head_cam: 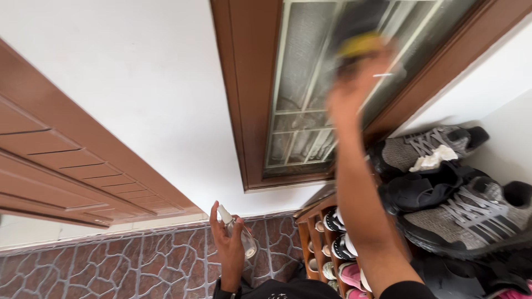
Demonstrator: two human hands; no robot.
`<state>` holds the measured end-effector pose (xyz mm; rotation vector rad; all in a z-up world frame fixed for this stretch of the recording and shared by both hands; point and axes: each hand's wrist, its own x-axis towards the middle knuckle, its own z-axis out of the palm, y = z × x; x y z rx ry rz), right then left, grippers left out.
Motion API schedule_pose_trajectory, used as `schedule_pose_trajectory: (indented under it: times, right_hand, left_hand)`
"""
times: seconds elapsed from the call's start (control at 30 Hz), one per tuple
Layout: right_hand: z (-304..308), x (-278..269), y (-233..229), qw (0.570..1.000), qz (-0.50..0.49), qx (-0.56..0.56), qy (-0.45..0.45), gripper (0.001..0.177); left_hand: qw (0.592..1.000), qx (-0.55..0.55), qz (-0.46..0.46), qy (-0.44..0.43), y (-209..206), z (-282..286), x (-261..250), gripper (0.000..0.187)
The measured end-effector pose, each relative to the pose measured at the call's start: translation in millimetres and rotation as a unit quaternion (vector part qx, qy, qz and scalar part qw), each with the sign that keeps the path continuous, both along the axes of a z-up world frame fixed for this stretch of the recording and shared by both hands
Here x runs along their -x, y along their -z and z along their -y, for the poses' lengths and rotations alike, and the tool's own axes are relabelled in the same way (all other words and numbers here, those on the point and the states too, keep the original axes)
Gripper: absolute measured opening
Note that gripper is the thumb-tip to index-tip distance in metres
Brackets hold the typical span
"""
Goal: The person cleans a glass window pane by spraying a liquid from a clear bottle and wiping the surface with a cloth. The person repeatedly sprays and wipes different sections of the window, including the frame and the glass, using circular and back-and-forth motions.
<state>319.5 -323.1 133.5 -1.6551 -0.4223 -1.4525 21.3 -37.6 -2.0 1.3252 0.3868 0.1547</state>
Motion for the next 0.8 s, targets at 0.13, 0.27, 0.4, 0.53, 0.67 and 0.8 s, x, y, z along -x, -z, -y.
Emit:
schedule_pose_trajectory:
  times: [0.13, 0.27, 0.4, 0.53, 0.67, 0.8]
  right_hand:
    - [-69.7, 76.5, 17.5, 0.963, -0.141, 0.23, -0.005, 0.049]
    - [-7.4, 66.3, 28.4, 0.977, -0.109, 0.162, 0.082, 0.06]
    - [89.2, 29.6, 12.2, 0.97, -0.186, -0.112, 0.108, 0.075]
    - [56.6, -2.8, -30.0, 0.997, -0.011, -0.022, 0.069, 0.074]
    - [-60.3, 33.3, -24.5, 0.98, -0.012, 0.197, 0.023, 0.064]
    - [-59.0, 67.4, -1.2, 0.968, -0.133, 0.191, 0.09, 0.064]
  left_hand:
    - [0.998, 0.032, 0.042, 0.039, -1.9, 6.4, -5.0, 0.082]
    - [0.998, 0.017, 0.049, 0.041, -1.0, 5.0, 6.4, 0.08]
    - [1.0, 0.006, 0.017, 0.019, 2.9, -6.5, 15.7, 0.08]
    - [1.0, -0.013, 0.014, 0.003, -1.7, -13.1, 9.9, 0.079]
    - [1.0, 0.002, 0.013, 0.02, -2.9, -5.3, 2.5, 0.081]
    - [0.999, -0.014, 0.023, 0.039, 3.0, 0.8, 4.4, 0.08]
